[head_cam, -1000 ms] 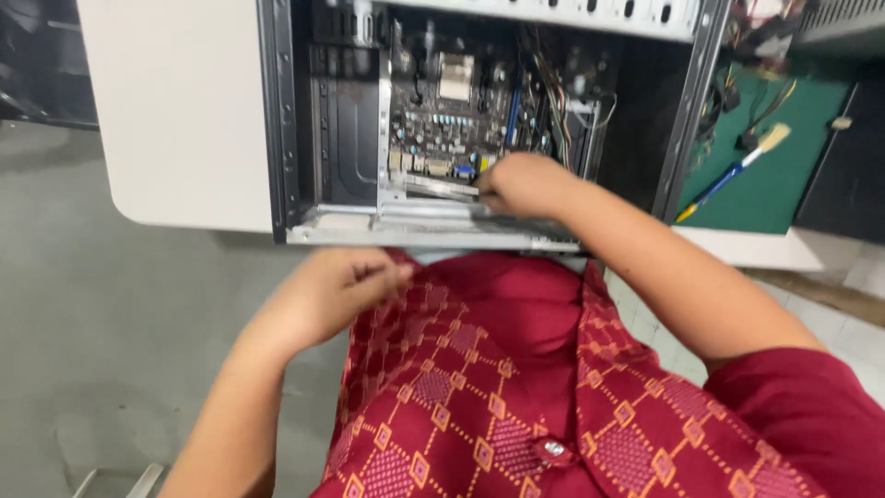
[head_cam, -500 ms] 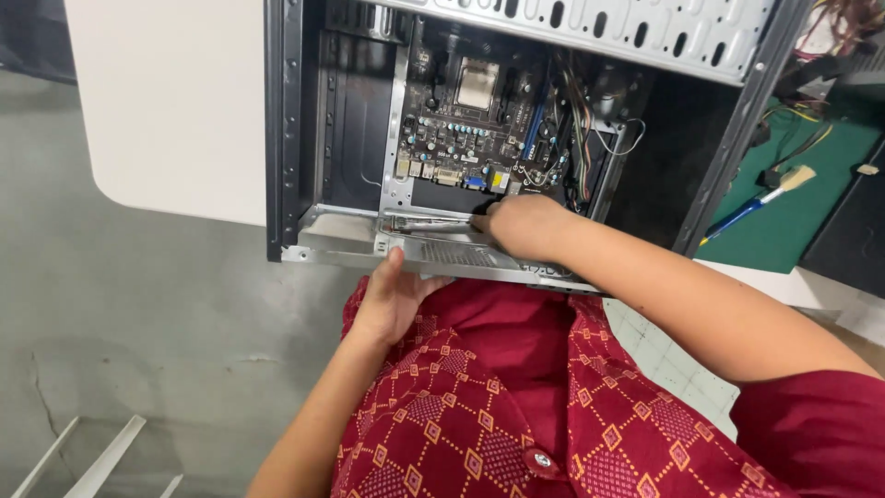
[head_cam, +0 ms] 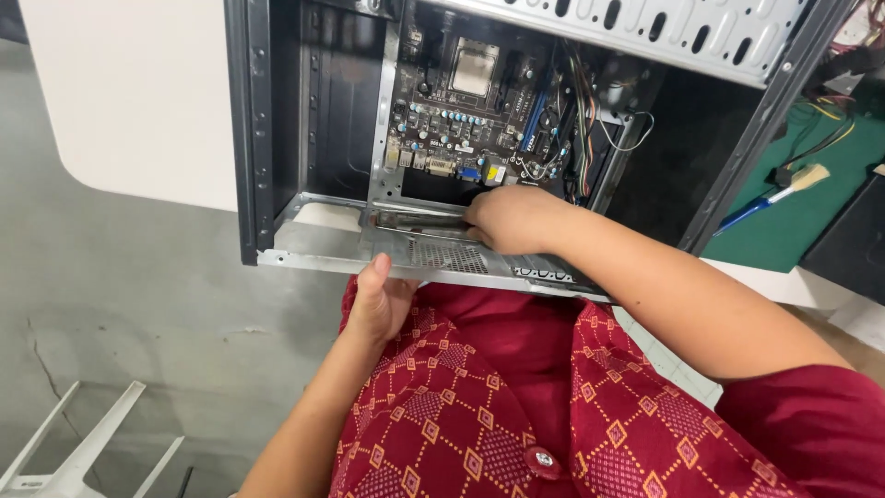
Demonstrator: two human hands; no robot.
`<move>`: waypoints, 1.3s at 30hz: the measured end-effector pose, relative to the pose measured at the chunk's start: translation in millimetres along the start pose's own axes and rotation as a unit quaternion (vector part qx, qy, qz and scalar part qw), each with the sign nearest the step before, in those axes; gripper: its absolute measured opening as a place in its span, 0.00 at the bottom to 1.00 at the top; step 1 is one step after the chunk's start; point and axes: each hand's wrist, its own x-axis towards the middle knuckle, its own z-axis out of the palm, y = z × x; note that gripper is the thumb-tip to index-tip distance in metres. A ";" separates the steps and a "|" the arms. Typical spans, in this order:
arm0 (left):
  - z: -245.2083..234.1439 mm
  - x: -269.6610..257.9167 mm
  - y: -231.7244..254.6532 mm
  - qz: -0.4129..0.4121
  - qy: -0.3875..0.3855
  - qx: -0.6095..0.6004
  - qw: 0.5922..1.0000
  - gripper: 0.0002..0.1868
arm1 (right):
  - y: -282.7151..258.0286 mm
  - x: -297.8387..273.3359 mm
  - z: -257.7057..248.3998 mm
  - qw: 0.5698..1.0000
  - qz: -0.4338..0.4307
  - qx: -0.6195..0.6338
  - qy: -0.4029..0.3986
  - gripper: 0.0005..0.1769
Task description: Cleaning a motherboard and I/O shield with a brush, then installing the motherboard into a computer case.
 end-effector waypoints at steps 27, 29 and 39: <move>22.2 -9.9 26.8 0.022 0.003 0.003 1.000 0.45 | -8.0 -0.5 -6.4 0.999 -0.034 0.018 -0.019 0.20; 28.7 -11.2 29.0 0.021 0.000 0.003 1.000 0.45 | -9.8 -1.7 -7.6 0.999 -0.041 0.018 -0.009 0.19; 18.2 -14.7 25.3 0.017 0.020 0.015 1.000 0.44 | -20.1 2.3 -12.1 0.998 -0.054 0.016 -0.005 0.20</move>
